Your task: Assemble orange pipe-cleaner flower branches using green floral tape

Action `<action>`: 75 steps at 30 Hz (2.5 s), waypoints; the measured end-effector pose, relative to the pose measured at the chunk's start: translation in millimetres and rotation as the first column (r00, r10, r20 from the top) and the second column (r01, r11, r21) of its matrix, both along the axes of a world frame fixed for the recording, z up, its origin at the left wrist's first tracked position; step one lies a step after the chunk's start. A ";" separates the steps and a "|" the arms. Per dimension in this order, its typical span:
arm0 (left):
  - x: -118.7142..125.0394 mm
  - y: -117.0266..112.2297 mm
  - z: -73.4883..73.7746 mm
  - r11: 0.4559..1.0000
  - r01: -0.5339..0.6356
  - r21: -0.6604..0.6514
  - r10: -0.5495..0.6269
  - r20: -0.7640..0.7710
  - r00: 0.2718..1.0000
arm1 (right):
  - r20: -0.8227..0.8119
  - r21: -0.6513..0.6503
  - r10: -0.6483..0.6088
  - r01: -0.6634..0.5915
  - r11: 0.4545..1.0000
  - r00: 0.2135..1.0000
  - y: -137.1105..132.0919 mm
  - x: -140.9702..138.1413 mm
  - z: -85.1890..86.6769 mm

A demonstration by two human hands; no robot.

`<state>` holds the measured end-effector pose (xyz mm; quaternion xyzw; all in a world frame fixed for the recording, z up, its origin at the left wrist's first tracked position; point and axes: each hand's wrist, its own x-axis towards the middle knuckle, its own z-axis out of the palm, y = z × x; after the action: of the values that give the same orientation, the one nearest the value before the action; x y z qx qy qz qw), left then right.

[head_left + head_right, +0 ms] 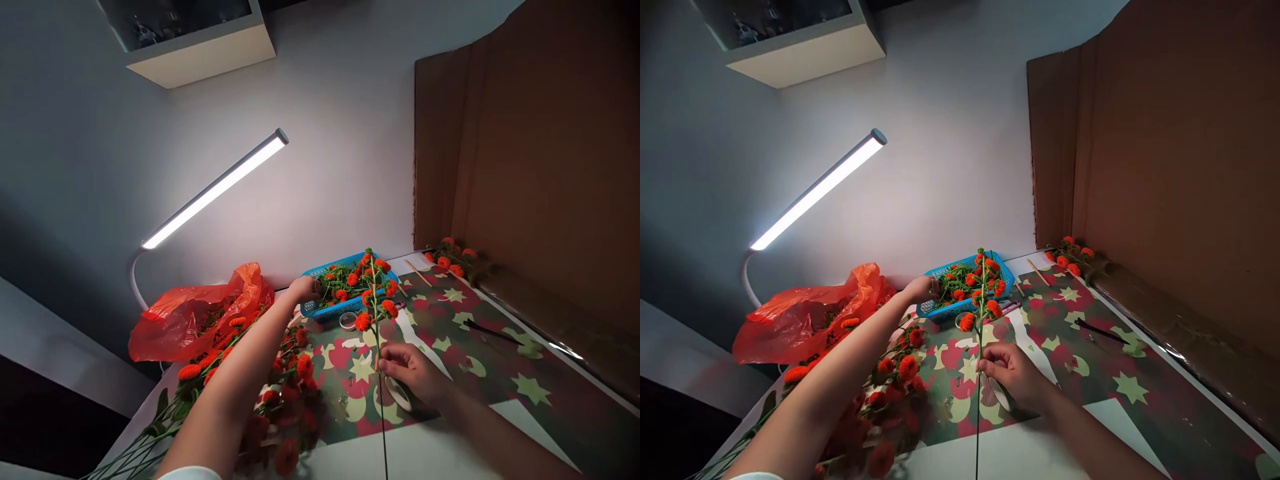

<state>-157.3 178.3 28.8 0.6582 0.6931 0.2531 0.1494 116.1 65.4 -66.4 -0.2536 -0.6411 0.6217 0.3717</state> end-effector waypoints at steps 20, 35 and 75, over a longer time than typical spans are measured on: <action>114.6 -174.3 -16.5 0.959 0.198 -0.201 0.191 0.979 0.071 | -0.083 -0.049 0.063 -0.067 0.997 0.995 -4.3 17.0 36.6; 160.5 -164.1 -73.4 0.978 -0.198 0.063 -0.101 0.977 -0.188 | -0.081 -0.044 0.102 -0.106 0.993 0.991 -0.9 12.4 26.0; 165.9 -185.8 -83.9 0.894 -0.377 0.243 -0.015 0.857 0.515 | 0.053 -0.014 0.033 -0.033 0.999 0.998 -3.0 14.1 30.0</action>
<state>8.6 -7.5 -55.1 0.3917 0.5333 0.6879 0.2982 130.2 62.4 -36.4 -0.2619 -0.6508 0.6250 0.3424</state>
